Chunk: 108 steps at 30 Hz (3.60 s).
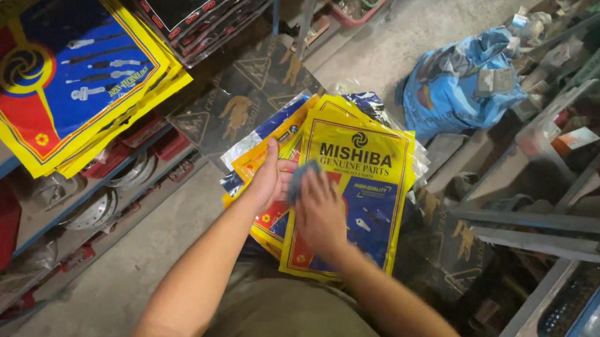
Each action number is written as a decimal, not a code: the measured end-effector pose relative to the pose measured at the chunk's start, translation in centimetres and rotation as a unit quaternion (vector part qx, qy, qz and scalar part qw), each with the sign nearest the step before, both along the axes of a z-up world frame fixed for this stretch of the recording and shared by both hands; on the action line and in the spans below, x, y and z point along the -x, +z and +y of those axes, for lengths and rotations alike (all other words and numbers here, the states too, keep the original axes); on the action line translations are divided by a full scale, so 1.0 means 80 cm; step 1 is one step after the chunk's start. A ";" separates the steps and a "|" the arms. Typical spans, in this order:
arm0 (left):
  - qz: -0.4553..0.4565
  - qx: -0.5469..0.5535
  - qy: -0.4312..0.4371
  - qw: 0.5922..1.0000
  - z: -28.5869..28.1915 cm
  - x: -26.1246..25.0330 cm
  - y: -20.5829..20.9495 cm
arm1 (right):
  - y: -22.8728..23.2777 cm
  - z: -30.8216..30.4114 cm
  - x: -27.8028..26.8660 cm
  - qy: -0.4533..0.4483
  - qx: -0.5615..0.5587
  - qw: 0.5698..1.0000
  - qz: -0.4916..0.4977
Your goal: The person wipes the surface of several yellow and blue packaged items with a dark cloth. They repeatedly pick up the packages, wipe them, and place them back on a pile on a table in a cluttered storage area.
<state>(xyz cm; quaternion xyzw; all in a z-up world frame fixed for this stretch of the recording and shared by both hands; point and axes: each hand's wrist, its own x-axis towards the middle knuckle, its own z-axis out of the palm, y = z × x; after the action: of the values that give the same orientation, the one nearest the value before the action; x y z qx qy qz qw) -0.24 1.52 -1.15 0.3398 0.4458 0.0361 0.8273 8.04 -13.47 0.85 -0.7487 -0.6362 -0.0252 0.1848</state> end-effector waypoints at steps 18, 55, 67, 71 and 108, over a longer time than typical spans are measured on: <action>0.031 -0.149 -0.137 0.979 0.005 0.002 -0.082 | -0.016 -0.006 -0.137 -0.310 -0.036 0.946 -0.090; 0.050 -0.135 -0.167 0.975 0.009 -0.012 -0.070 | -0.049 0.006 -0.078 -0.404 0.068 0.904 -0.126; 0.081 -0.360 -0.146 0.918 -0.018 0.005 -0.104 | -0.022 0.047 -0.045 -0.113 -0.014 0.993 -0.035; 0.108 -0.383 -0.113 0.911 -0.046 0.023 -0.067 | -0.005 0.008 -0.029 -0.005 -0.006 0.999 -0.046; 0.017 -0.073 -0.177 0.981 -0.013 0.024 -0.111 | -0.032 0.134 -0.091 -0.047 -0.070 0.994 -0.069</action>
<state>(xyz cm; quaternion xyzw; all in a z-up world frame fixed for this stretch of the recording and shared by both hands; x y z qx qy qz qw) -2.14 0.48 -10.03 0.4730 0.3891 -0.0841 0.7860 15.30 -2.73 -1.71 -0.7596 -0.6081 -0.1299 0.1908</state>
